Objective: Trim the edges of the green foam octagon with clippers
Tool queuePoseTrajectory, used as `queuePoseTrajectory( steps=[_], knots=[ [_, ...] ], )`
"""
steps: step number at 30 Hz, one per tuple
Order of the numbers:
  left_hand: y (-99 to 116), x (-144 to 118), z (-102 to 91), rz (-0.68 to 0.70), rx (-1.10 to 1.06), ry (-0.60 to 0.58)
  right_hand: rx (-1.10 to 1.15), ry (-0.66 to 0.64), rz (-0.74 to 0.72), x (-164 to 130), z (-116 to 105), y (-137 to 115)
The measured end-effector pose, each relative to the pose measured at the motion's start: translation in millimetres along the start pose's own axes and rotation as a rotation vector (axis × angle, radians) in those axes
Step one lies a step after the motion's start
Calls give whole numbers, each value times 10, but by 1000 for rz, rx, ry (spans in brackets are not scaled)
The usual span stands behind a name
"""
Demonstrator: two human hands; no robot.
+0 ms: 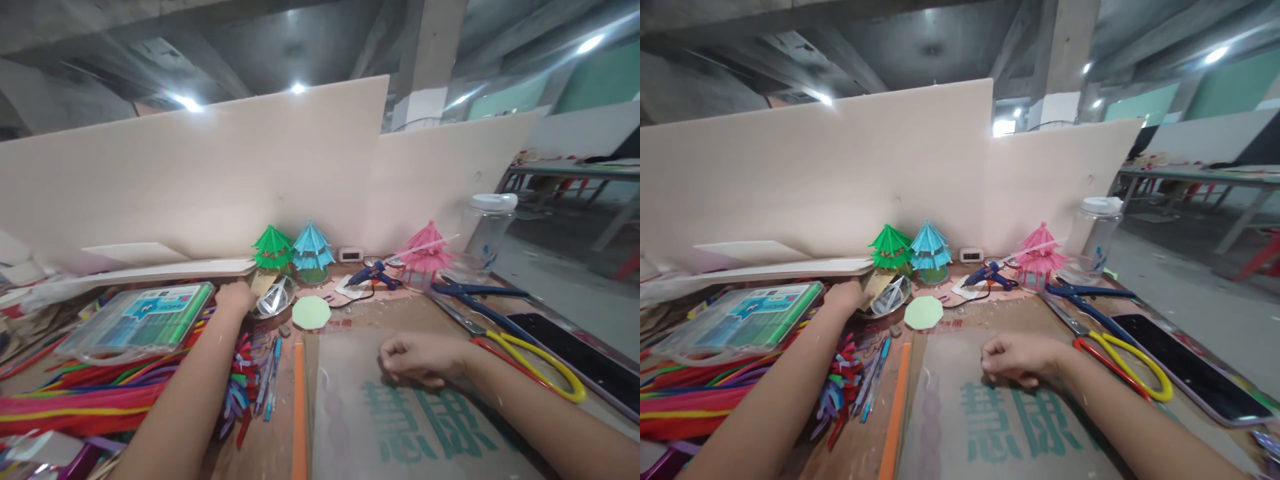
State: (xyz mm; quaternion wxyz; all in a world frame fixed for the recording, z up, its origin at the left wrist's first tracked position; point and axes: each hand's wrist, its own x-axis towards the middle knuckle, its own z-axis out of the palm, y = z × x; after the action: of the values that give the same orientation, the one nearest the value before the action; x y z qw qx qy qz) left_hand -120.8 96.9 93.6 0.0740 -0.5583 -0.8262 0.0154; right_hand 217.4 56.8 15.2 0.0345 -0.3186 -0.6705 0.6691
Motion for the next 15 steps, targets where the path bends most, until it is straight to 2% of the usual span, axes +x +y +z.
queuePoseTrajectory(
  steps=[4, 7, 12, 15],
  knots=[
    [-21, 6, -43, 11, 25, 4, 9, 20, 0, -10, -1, 24],
    [3, -87, -93, 44, 32, 32, 21, 26, -7, -14, -13, 33],
    [102, -432, -259, 92, 8, 123, -77, 42, 33, -69, 48, -68],
    [73, -697, -459, 157, -36, 172, -290, 184, 52, -79, 181, -212]
  ],
)
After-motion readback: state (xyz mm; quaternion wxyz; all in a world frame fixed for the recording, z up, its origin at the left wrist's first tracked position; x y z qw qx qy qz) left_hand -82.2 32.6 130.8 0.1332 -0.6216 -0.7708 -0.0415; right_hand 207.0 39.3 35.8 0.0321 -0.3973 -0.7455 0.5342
